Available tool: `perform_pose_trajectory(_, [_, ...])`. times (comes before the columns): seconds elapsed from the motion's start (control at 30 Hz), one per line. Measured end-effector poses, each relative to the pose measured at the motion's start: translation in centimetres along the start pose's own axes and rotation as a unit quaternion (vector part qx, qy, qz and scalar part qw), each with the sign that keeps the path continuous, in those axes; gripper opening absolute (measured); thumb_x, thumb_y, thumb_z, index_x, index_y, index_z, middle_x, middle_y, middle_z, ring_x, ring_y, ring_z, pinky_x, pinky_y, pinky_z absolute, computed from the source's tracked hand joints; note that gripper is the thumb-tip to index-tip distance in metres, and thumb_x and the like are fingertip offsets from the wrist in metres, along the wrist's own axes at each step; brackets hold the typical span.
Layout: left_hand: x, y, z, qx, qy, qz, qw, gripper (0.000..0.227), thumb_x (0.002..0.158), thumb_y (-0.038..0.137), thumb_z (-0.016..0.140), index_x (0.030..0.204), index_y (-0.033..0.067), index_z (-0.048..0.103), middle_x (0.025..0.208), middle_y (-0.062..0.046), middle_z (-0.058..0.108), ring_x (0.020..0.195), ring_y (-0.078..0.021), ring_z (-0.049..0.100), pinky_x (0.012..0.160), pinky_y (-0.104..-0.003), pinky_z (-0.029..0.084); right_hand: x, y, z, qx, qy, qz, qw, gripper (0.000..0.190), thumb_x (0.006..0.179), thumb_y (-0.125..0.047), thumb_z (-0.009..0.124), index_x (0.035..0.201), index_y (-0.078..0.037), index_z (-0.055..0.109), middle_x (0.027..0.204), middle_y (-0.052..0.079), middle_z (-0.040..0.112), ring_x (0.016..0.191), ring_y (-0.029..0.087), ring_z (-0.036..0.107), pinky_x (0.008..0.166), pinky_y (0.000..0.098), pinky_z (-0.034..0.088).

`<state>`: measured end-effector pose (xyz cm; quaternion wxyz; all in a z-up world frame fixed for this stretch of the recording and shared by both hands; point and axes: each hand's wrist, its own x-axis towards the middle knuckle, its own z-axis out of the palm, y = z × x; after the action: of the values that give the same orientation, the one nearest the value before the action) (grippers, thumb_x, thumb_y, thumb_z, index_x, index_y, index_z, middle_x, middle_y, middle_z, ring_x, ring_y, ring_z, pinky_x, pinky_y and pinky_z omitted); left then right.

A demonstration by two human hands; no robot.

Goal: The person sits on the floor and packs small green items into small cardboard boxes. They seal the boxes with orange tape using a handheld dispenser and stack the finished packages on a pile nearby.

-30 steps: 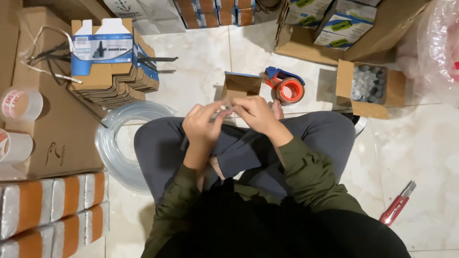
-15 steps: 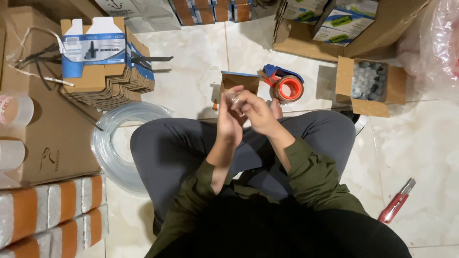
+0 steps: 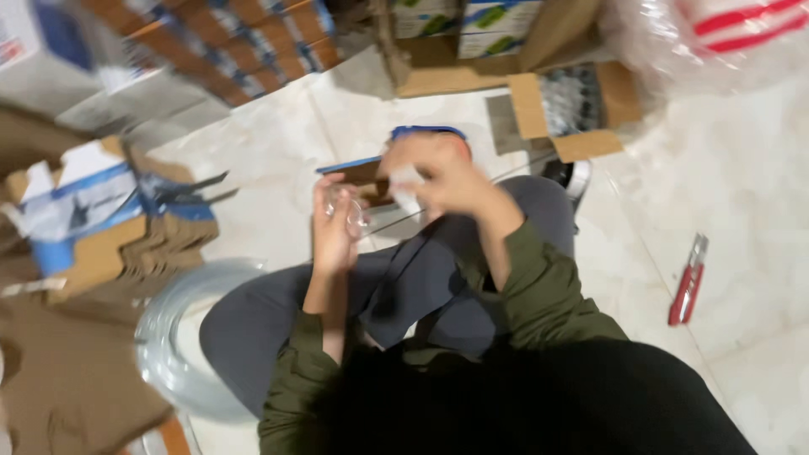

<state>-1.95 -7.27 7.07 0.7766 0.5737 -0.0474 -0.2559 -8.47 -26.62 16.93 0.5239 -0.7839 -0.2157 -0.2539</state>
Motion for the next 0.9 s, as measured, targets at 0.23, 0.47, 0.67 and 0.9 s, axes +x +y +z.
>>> perform_pose_trajectory(0.23, [5.2, -5.0, -1.1, 0.563, -0.077, 0.22, 0.793, 0.047, 0.081, 0.027, 0.072, 0.108, 0.0012, 0.044, 0.104, -0.018, 0.055, 0.097, -0.0373, 0.054, 0.084, -0.042, 0.04, -8.5, 6.9, -15.4, -0.187, 0.35, 0.208, 0.894, 0.007, 0.088, -0.002, 0.062, 0.093, -0.004, 0.068, 0.089, 0.006, 0.068, 0.083, 0.014, 0.064, 0.076, 0.0257, 0.053])
perform_pose_trajectory(0.47, [9.0, -8.5, -2.4, 0.629, -0.116, 0.188, 0.745, 0.029, 0.076, 0.027, 0.073, 0.085, 0.0091, 0.052, 0.084, -0.011, 0.058, 0.082, -0.0341, 0.056, 0.07, -0.045, 0.042, -23.1, 21.2, -22.1, -0.326, 0.386, 0.51, 0.696, 0.011, 0.074, -0.01, 0.068, 0.083, -0.017, 0.07, 0.079, 0.001, 0.069, 0.073, 0.015, 0.064, 0.067, 0.0305, 0.049])
perform_pose_trajectory(0.67, [11.1, -11.0, -2.8, 0.746, -0.157, 0.019, 0.647, 0.04, 0.083, 0.058, 0.051, 0.098, 0.0227, 0.06, 0.098, -0.002, 0.065, 0.1, -0.024, 0.062, 0.089, -0.041, 0.043, -19.2, 20.3, -20.4, -0.379, 0.23, 0.708, 0.55, 0.047, 0.075, -0.024, 0.071, 0.119, -0.026, 0.057, 0.106, 0.011, 0.065, 0.107, 0.033, 0.058, 0.087, 0.0492, 0.046])
perform_pose_trajectory(0.9, [14.3, -18.5, -7.9, 0.709, -0.237, -0.003, 0.664, 0.036, 0.09, 0.031, 0.04, 0.105, 0.0105, 0.065, 0.109, -0.016, 0.062, 0.109, -0.0355, 0.057, 0.097, -0.043, 0.041, -18.3, 21.3, -18.8, -0.501, 0.12, 0.703, 0.49, 0.054, 0.084, -0.005, 0.054, 0.135, -0.018, 0.041, 0.111, 0.014, 0.065, 0.111, 0.033, 0.055, 0.09, 0.0458, 0.036])
